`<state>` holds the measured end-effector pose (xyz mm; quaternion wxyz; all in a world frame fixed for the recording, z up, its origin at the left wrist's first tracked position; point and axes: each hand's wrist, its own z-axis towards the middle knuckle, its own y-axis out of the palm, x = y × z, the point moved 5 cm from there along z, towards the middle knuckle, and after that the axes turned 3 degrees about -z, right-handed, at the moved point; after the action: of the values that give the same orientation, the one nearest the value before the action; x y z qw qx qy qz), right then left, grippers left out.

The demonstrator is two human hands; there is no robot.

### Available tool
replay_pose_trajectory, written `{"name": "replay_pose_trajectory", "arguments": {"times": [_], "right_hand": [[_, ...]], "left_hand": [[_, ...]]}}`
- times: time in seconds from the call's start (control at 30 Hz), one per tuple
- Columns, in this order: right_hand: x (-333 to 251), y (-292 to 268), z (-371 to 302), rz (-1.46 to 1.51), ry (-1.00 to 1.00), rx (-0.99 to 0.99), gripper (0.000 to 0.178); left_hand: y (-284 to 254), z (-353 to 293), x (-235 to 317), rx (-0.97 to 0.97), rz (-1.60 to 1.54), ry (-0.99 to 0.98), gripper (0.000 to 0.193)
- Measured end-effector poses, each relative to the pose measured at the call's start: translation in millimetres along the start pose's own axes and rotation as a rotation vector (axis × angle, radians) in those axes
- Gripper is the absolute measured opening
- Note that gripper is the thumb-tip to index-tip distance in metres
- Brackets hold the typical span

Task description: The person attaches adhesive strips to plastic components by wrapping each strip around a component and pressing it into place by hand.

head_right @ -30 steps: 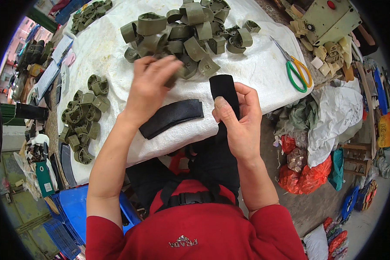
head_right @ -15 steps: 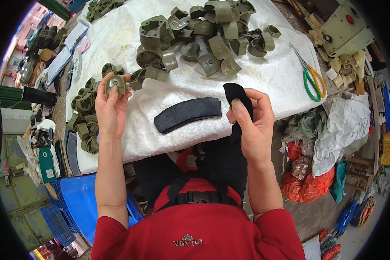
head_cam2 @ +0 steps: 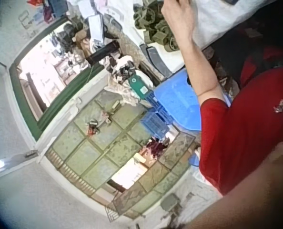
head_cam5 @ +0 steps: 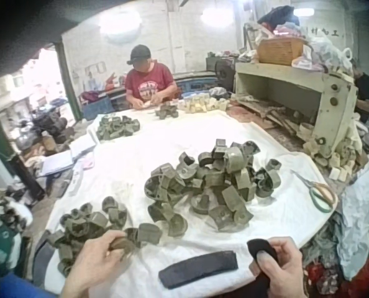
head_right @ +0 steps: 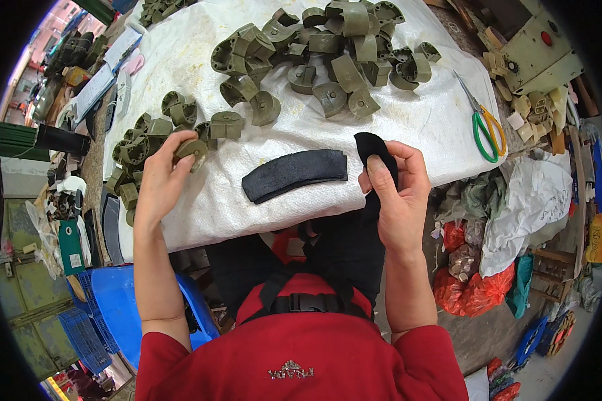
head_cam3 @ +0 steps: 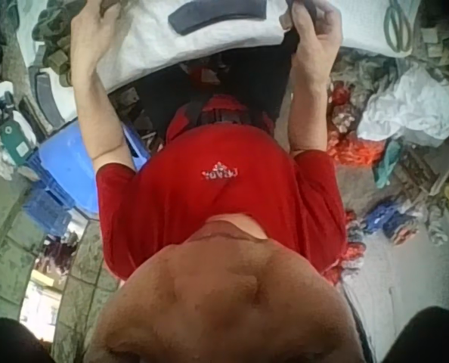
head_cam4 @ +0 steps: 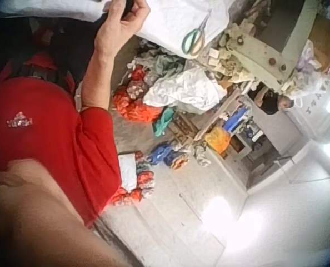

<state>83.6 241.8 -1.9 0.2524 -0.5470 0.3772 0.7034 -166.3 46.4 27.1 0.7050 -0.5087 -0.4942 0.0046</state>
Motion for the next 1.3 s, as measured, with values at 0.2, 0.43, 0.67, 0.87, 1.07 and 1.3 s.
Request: {"name": "replay_pose_trajectory", "arguments": {"times": [0.2,0.43,0.67,0.87,1.07,1.3], "right_hand": [[-2,2,1,-0.014,0.001,0.014,0.022],[-1,0,2,-0.034,0.001,0.0,0.021],[0,8,0,-0.038,0.005,-0.002,0.02],[-4,15,-3,-0.05,0.019,-0.051,0.02],[-4,15,-8,-0.104,0.023,-0.043,0.021],[0,14,-8,-0.094,0.024,-0.037,0.02]], "left_hand": [[-5,-3,2,0.169,-0.108,0.086,0.032],[-22,0,0,0.324,0.041,0.097,0.035],[-16,-1,24,0.656,0.877,0.256,0.047],[33,13,41,0.263,0.522,0.419,0.04],[43,26,28,0.266,0.672,0.435,0.038],[7,20,15,0.186,-0.168,0.265,0.038]]}}
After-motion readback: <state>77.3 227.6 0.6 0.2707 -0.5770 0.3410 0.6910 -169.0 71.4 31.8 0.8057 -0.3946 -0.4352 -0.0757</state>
